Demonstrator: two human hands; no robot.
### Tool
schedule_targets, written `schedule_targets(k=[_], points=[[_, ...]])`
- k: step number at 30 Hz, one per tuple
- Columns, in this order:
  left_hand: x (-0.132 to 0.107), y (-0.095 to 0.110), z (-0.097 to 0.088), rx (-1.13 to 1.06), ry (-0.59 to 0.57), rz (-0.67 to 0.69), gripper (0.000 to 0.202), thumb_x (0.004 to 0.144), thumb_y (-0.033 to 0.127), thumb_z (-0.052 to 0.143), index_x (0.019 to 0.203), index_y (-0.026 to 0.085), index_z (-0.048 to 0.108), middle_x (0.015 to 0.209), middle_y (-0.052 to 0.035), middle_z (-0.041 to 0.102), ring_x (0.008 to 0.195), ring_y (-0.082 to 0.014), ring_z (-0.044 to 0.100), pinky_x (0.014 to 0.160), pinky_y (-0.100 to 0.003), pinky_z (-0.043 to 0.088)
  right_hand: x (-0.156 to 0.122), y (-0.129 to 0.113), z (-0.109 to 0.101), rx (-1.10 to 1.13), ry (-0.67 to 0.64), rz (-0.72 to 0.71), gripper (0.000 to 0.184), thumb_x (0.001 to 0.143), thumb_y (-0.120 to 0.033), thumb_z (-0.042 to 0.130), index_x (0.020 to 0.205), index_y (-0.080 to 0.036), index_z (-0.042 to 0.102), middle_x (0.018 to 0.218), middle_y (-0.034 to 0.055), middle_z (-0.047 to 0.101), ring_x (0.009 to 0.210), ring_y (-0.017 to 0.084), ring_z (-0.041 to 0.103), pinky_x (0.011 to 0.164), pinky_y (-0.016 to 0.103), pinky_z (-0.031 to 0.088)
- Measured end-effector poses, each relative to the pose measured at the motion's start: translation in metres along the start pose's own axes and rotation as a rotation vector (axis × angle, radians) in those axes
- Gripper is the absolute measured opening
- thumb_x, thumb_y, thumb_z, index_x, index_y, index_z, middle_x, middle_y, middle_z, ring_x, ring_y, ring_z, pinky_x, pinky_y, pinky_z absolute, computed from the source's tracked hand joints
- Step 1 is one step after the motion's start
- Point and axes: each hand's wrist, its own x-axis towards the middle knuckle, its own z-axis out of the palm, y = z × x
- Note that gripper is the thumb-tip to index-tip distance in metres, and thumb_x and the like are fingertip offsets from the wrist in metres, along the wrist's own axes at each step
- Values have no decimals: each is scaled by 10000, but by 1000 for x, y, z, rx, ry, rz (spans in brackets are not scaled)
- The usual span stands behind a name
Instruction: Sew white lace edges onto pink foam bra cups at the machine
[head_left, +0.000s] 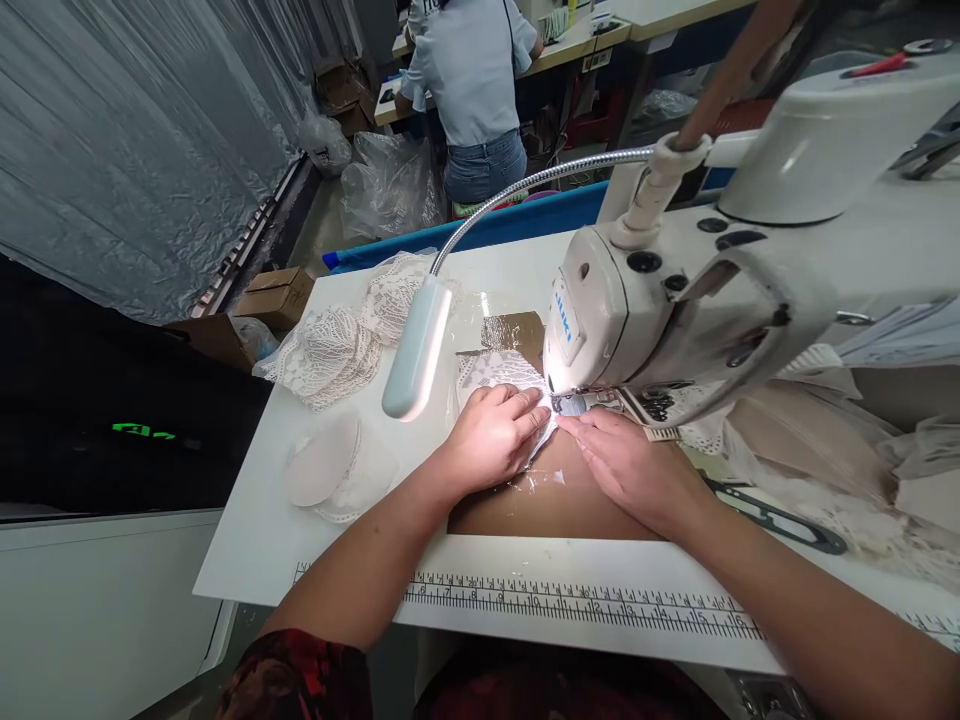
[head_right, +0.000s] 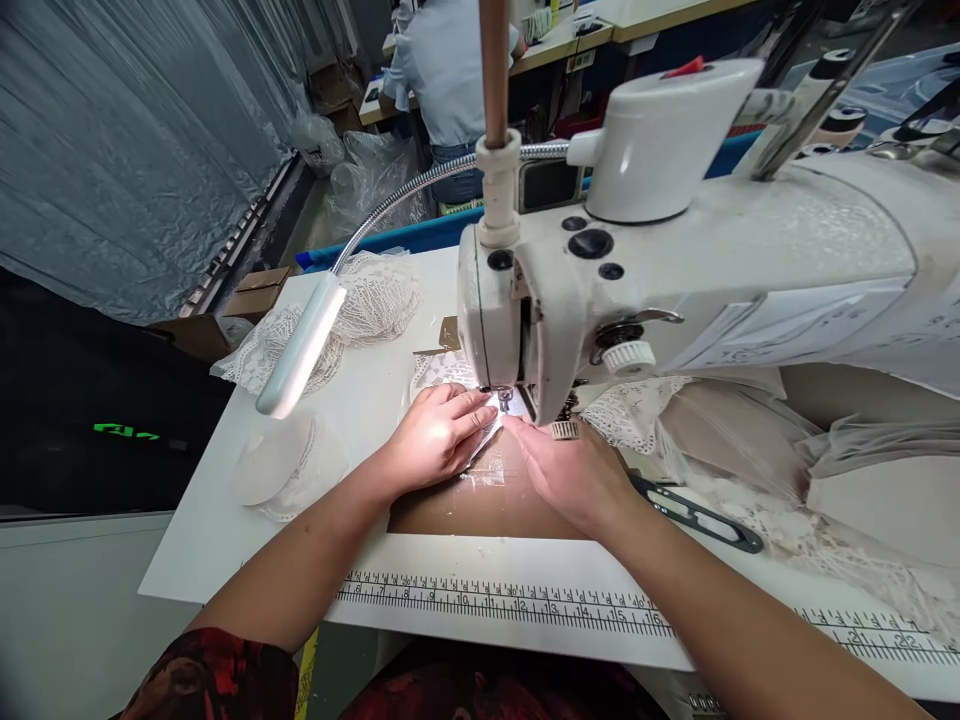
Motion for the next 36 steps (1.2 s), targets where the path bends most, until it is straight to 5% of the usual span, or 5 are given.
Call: schedule_targets(k=[10,15,25,36], points=[[-5,3,-10,-108,-93,135,373,965,339,366,1181,163,613,1302,-78,576,1025,-224,505,874,-386,393,1,-3,-8,-24,24,20,383,877,-208,400,1155,-242,662,919,74,693,815,199,601,695,298,456],[-5,1,-10,-74,-119,140,368,979,304,347,1199,157,604,1292,-89,589,1010,-209,511,850,-373,398,3,-8,-13,-87,-68,-31,388,844,-161,404,1128,-227,659,858,53,666,729,169,570,576,272,373],[-4,6,-5,-41,-81,96,376,966,322,366,1222,153,584,1310,-88,571,972,-220,502,829,-383,406,6,-19,-18,-187,-134,89,381,844,-140,414,1115,-246,660,851,40,665,664,158,559,504,280,278],[-4,3,-6,-117,-54,88,369,945,357,408,1193,177,613,1279,-97,587,1012,-240,512,871,-413,396,2,-13,-15,-95,-70,75,403,845,-164,406,1152,-246,654,885,49,672,709,162,567,563,262,368]])
